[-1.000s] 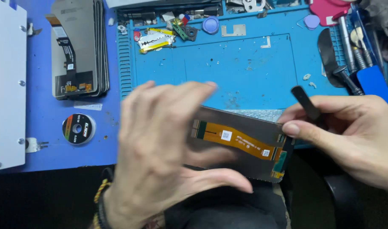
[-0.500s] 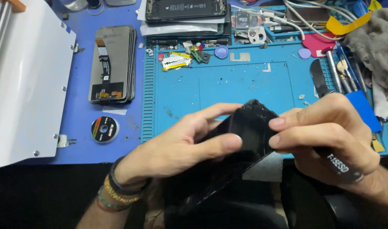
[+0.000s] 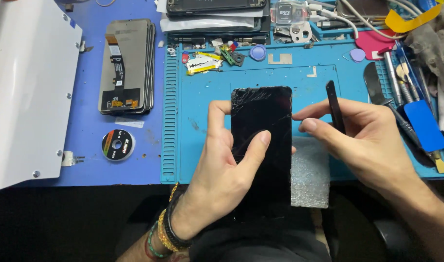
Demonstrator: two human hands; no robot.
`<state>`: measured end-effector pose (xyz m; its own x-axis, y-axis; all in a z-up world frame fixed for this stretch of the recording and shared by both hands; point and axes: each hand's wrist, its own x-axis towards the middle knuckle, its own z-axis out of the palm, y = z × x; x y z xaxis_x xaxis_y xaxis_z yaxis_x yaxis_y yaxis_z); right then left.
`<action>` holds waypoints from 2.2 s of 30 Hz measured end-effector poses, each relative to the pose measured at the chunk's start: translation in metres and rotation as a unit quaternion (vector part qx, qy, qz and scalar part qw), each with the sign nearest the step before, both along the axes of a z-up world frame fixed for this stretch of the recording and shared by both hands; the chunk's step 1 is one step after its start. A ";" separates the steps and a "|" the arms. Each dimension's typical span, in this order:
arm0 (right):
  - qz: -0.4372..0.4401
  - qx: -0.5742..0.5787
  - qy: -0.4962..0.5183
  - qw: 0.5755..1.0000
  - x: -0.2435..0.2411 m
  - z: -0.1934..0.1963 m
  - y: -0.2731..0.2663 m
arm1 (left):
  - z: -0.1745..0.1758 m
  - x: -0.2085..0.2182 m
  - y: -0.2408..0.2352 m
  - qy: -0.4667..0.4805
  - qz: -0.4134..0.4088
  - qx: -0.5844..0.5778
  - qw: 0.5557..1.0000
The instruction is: Using tweezers to remove glass fragments and pry a cracked screen from a smartphone frame
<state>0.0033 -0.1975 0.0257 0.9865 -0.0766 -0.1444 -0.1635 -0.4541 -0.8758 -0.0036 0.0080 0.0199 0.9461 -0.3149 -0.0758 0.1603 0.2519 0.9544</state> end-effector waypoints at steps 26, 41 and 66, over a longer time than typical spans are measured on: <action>0.012 -0.015 -0.064 0.998 0.008 -0.014 0.005 | -0.015 -0.014 -0.008 -0.205 0.089 0.207 0.952; 0.012 -0.009 0.062 0.998 0.021 0.013 0.010 | -0.020 -0.014 -0.008 -0.211 0.100 0.272 0.933; 0.037 0.125 0.057 0.990 0.013 -0.017 -0.026 | -0.016 0.011 0.000 0.010 -0.019 -0.035 0.999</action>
